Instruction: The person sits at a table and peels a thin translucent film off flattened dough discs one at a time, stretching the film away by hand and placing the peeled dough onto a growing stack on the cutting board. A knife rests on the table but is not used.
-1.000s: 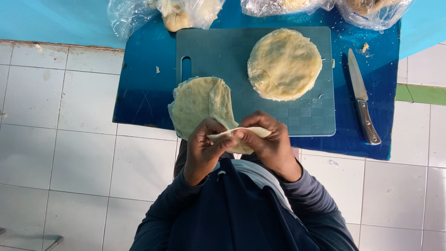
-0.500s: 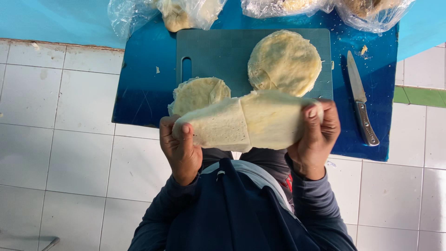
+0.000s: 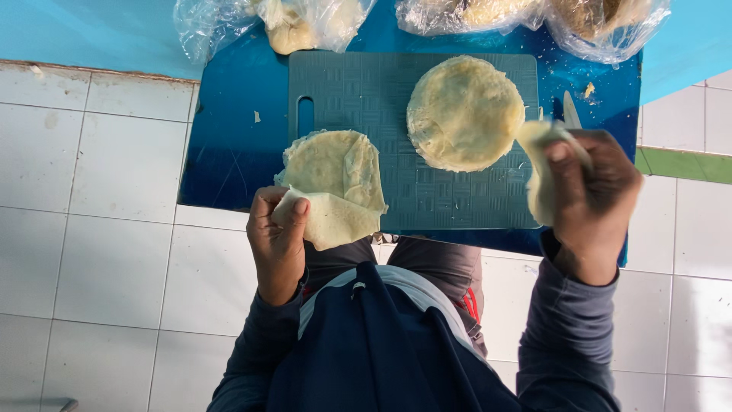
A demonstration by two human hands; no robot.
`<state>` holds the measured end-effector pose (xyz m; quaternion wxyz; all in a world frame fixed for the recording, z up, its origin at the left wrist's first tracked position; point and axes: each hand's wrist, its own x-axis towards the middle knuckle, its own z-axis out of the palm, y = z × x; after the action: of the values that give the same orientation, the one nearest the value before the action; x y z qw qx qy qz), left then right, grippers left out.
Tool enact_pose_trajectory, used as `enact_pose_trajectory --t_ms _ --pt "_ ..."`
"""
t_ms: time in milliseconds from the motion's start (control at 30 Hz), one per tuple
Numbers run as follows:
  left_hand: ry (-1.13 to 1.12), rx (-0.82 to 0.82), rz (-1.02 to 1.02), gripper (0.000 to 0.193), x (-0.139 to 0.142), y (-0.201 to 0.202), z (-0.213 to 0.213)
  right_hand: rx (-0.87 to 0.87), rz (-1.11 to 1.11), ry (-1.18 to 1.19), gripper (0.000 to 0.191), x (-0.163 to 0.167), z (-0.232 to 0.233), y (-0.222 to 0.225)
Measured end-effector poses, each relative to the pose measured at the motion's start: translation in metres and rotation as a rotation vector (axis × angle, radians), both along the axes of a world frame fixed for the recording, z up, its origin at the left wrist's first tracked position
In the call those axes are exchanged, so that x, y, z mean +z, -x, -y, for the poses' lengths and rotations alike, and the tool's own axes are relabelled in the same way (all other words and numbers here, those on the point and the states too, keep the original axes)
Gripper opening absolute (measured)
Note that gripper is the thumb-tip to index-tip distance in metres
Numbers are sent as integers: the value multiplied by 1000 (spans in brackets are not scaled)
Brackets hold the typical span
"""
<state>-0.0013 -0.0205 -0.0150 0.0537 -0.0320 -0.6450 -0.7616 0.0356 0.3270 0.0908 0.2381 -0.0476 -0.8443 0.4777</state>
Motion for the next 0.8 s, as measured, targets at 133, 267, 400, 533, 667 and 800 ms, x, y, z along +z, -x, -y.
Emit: enact_pose_trajectory --t_ms 133,267,400,533,667,800 --pt "69 -10 -22 22 2 1 -1 149 81 -114 19 23 19 25" --pt "82 -5 -9 21 6 1 -2 353 -20 -152 18 30 28 56" --pt "79 -11 -9 21 8 0 -2 386 84 -114 16 5 20 102" --pt "77 -29 0 21 6 0 0 255 23 -334 14 -30 2 134" --pt "101 -20 -27 20 3 1 1 209 -12 -420 13 -47 -12 136" --pt "113 -15 -39 20 0 1 1 164 39 -471 12 -46 -15 130"
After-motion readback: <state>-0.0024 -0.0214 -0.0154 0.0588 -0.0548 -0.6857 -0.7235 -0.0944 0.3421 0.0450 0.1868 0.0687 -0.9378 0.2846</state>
